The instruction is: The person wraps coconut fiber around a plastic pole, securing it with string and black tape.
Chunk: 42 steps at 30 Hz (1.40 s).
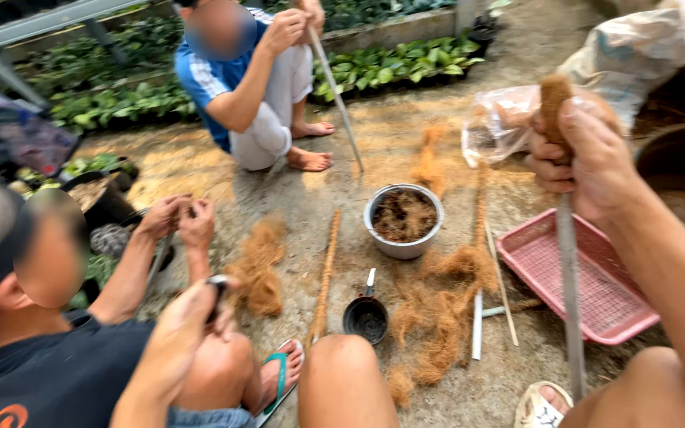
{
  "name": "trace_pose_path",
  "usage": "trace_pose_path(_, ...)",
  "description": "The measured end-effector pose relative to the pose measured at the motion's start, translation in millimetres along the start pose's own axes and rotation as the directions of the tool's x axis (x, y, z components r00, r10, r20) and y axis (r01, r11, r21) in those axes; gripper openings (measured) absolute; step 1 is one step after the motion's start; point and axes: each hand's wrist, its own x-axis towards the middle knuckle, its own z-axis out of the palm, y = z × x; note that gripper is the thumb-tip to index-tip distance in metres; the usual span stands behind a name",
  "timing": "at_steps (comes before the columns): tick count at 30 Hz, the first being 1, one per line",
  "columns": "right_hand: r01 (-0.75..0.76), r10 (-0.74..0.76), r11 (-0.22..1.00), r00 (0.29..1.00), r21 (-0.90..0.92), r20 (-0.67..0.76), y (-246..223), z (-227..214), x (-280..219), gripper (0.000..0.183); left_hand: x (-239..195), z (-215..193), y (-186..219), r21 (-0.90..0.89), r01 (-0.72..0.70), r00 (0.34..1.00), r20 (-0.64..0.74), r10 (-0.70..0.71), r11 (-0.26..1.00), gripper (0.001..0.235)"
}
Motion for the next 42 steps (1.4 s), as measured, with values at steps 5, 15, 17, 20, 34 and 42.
trace_pose_path(5,-0.052,0.054,0.993,0.998,0.108,-0.012,3,-7,-2,0.029,0,-53,-11,0.236,-0.060,0.997,-0.025,0.068,0.970,0.044)
trace_pose_path(15,0.039,-0.025,0.996,0.983,-0.075,0.182,17,40,-11,0.040,39,112,86,0.372,-0.248,0.961,0.208,0.180,0.894,0.020)
trace_pose_path(17,0.035,-0.016,0.996,0.974,-0.081,0.227,17,58,-16,0.039,50,151,106,0.290,-0.243,0.940,0.307,0.150,0.926,0.022)
trace_pose_path(20,-0.036,0.042,0.999,0.955,-0.026,0.295,11,86,-30,0.042,65,189,126,0.292,-0.291,0.896,0.418,0.152,0.911,0.027)
trace_pose_path(34,-0.236,0.193,0.969,0.911,0.076,0.365,26,110,-29,0.034,92,197,121,0.205,-0.269,0.848,0.513,0.131,0.941,0.029)
trace_pose_path(42,-0.098,0.069,0.993,0.936,0.067,0.346,25,81,-13,0.042,87,159,97,0.143,-0.209,0.910,0.392,0.139,0.967,0.022)
